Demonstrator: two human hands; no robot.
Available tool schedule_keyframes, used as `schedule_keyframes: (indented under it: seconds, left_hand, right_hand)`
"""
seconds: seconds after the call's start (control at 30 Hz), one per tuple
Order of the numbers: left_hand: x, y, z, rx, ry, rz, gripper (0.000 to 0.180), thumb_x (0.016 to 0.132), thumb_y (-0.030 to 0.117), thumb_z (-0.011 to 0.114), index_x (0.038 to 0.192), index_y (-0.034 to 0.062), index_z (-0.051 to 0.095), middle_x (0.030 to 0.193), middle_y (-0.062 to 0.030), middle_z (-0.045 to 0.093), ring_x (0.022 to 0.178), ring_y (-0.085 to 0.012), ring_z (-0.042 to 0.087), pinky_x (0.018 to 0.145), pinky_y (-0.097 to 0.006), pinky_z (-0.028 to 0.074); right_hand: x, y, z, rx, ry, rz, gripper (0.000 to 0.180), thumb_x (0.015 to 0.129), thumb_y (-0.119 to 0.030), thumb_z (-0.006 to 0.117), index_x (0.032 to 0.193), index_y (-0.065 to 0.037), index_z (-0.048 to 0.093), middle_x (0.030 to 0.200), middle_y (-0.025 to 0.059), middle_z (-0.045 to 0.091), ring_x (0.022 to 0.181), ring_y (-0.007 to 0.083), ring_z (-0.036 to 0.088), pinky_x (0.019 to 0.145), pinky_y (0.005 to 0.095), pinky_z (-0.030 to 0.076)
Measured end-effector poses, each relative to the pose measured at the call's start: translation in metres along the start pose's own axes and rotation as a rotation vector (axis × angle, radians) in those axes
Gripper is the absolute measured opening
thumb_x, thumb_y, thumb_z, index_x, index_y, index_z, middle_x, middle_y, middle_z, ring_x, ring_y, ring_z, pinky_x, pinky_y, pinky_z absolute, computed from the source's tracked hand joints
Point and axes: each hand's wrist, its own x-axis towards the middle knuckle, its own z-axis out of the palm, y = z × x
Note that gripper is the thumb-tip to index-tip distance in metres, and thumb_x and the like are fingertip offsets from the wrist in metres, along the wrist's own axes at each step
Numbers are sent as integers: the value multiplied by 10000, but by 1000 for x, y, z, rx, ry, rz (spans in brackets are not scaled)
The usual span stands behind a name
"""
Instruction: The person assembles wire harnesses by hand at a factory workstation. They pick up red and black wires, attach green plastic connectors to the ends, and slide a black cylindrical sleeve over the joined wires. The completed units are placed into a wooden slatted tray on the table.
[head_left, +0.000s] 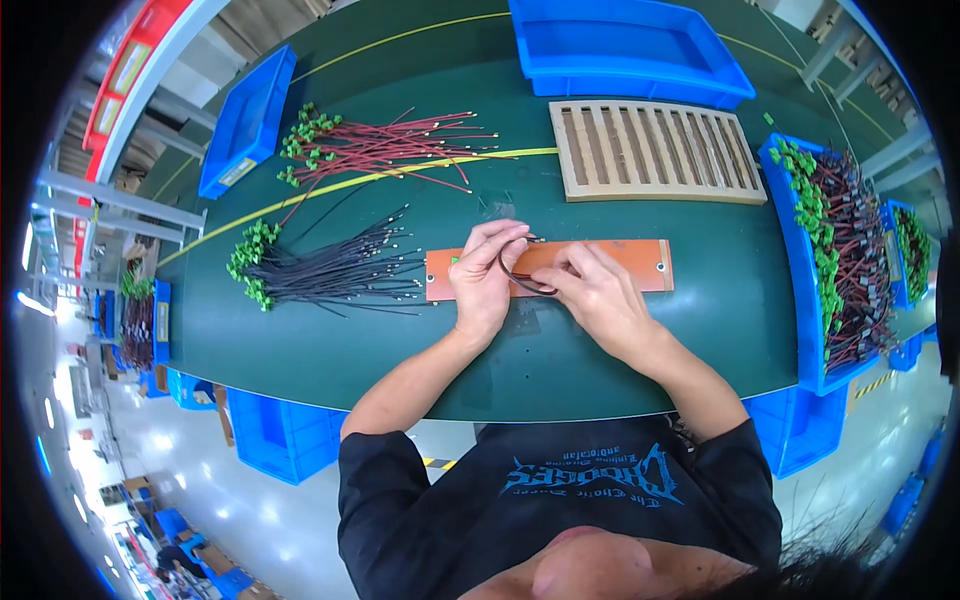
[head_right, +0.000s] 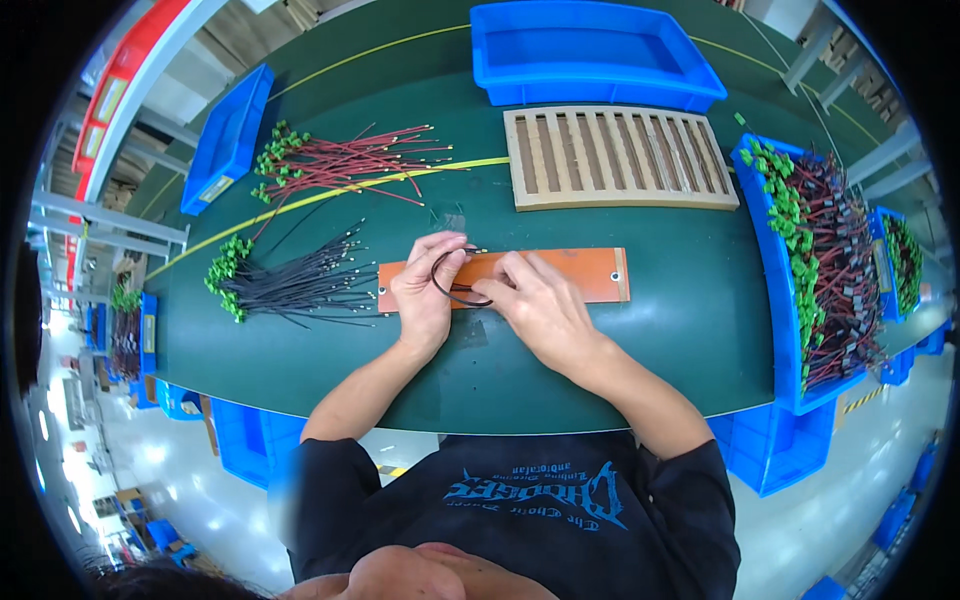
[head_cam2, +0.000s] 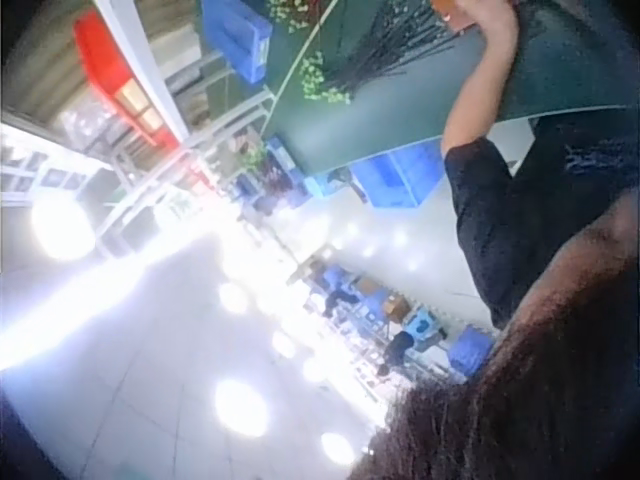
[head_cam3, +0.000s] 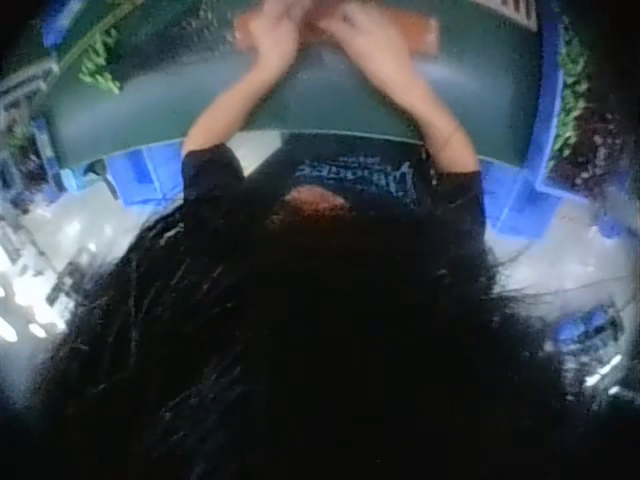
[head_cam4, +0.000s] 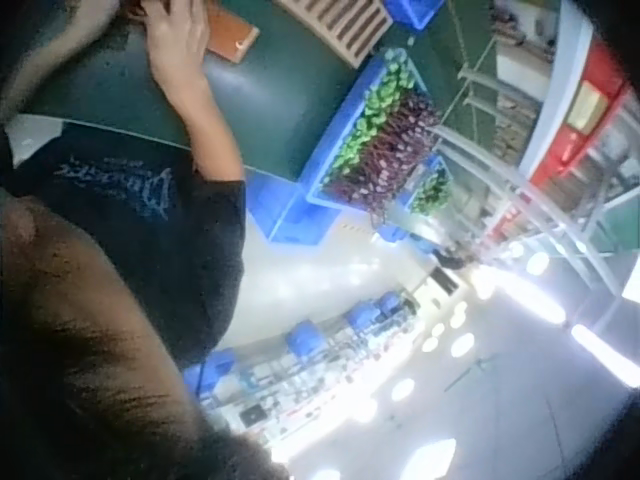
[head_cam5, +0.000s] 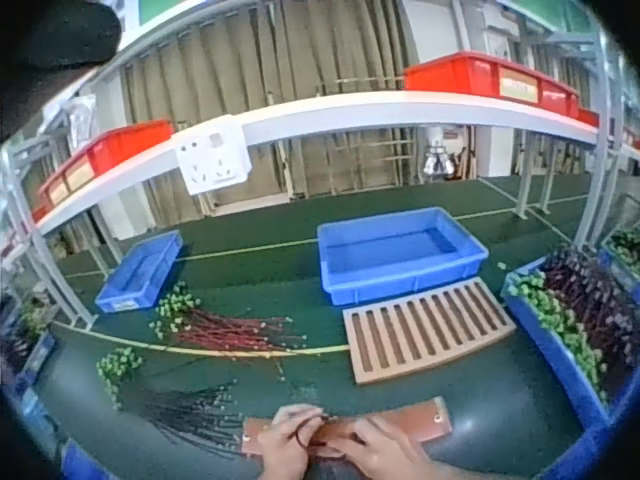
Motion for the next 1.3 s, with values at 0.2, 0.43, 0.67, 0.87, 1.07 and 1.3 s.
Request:
schedule_keyframes:
  seconds: [0.2, 0.43, 0.67, 0.87, 1.07, 1.3]
  left_hand:
    - [-5, -5, -3, -199, -17, -143, 195, 990, -26, 649, 1177, -16, 705, 1103, -80, 678, 962, -132, 670, 871, -274, 577]
    - [-6, -6, -1, -309, -28, -326, 193, 1002, -32, 632, 1191, -30, 593, 1073, -97, 672, 926, -162, 699, 883, -308, 591]
    - [-7, -7, -4, -324, -76, -337, 148, 984, -50, 647, 1128, -44, 610, 1055, -110, 686, 943, -181, 715, 888, -312, 597]
    - [-7, -10, -6, -248, -101, -182, 94, 927, -104, 679, 1009, -60, 664, 1030, -123, 714, 960, -204, 723, 898, -328, 596]
    - [-6, 4, -12, 25, -229, -146, 144, 858, -144, 684, 964, -52, 715, 1060, -145, 733, 960, -222, 728, 877, -338, 609]
    - [-6, 4, -22, 287, -331, 234, 139, 853, -93, 722, 981, -41, 737, 1081, -137, 719, 896, -199, 726, 743, -337, 611]
  right_hand:
    - [10, 20, 5, -68, 125, -5, 175, 856, -145, 776, 1011, -63, 774, 919, 89, 711, 898, 288, 663, 808, 409, 529]
    - [-5, 48, 23, 511, 64, 578, 194, 937, -177, 761, 1082, -53, 796, 910, 83, 741, 898, 199, 661, 828, 362, 506]
    - [-8, 53, 28, 583, 76, 591, 197, 947, -174, 758, 1103, -59, 795, 856, 57, 699, 849, 160, 620, 792, 322, 501]
    - [-8, 50, 30, 619, 97, 581, 202, 952, -146, 749, 1122, -43, 788, 873, 56, 699, 859, 152, 625, 808, 312, 511]
    - [-11, 54, 33, 581, 130, 495, 204, 952, -113, 743, 1135, -30, 783, 905, 70, 718, 862, 152, 627, 826, 306, 518]
    - [-7, 51, 30, 502, 128, 466, 201, 954, -83, 740, 1140, -12, 771, 912, 82, 728, 865, 141, 650, 839, 300, 536]
